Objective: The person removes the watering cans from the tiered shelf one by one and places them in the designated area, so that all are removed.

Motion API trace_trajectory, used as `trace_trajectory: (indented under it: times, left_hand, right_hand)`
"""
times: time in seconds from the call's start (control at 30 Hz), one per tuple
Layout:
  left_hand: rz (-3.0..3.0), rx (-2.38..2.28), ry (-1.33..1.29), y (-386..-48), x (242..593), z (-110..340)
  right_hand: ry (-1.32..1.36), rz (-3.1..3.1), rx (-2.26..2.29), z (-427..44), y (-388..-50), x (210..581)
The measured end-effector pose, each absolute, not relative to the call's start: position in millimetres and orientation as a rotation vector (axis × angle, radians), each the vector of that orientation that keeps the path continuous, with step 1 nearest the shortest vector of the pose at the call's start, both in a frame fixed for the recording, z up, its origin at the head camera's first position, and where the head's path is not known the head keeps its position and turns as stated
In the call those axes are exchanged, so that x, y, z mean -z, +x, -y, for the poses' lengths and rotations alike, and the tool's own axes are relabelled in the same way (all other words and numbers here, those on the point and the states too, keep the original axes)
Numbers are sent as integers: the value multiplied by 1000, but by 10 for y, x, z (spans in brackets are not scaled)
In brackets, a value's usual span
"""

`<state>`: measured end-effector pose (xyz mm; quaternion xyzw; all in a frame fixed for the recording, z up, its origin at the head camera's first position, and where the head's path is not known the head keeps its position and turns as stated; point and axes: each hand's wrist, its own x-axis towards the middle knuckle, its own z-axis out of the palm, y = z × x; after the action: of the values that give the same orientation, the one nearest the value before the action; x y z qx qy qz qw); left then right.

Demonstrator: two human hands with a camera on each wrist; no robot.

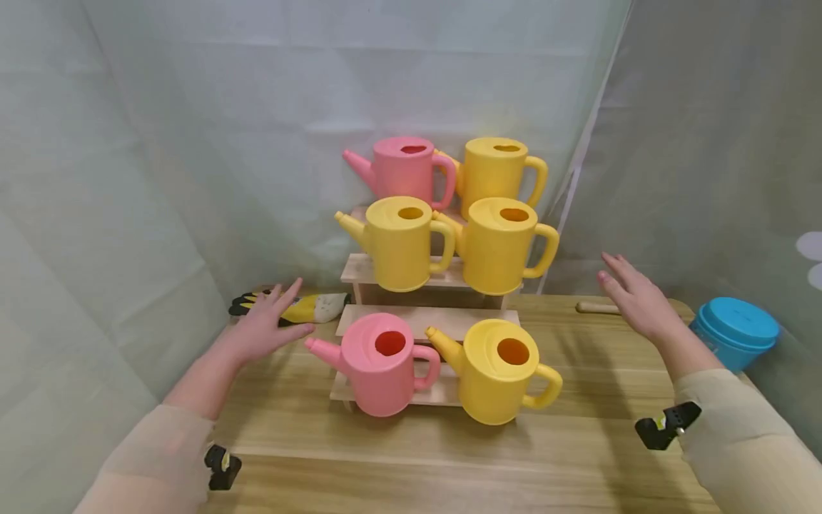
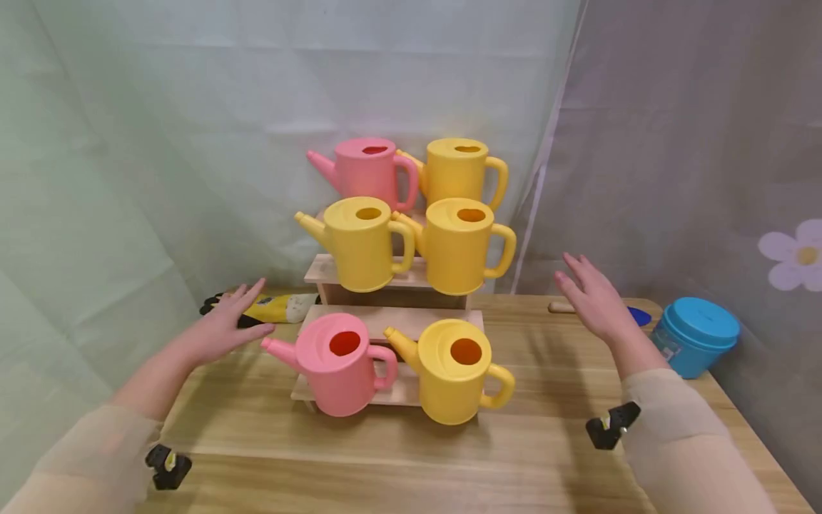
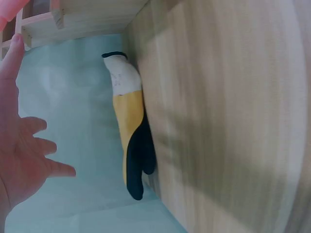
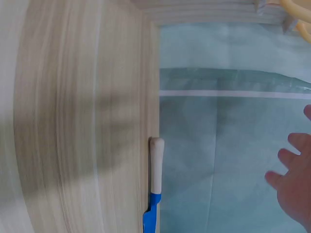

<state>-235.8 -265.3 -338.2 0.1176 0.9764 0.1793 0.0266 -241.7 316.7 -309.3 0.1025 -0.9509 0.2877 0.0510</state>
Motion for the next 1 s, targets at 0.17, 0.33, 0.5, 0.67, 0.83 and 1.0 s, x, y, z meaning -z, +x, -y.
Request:
trace_trajectory:
  times: [0.17, 0.33, 0.5, 0.67, 0.83, 1.0]
  left_hand:
    - [-2992, -631, 463, -2293, 3504, 2655]
    - [-3021, -597, 563, -2264, 3599, 2671]
    - [-3024, -613, 591, -2249, 3668, 2695]
    - [-2962, -733, 601, -2246, 3764, 2705]
    - [-2897, -840, 567, -2207, 3888, 2725]
    - [-2872, -890, 550, -2157, 4031, 2712]
  right_hand:
    - [258, 2830, -954, -3133, -2421, 3071]
    - [219, 2787, -1066, -3075, -2451, 3003]
    - [203, 2760, -1134, -2999, -2514, 2879]
    - [204, 2731, -1225, -2937, -2564, 2765]
    - [190, 2689, -1276, -2953, -2575, 2699]
    - [127, 2657, -1290, -3004, -2588, 2651]
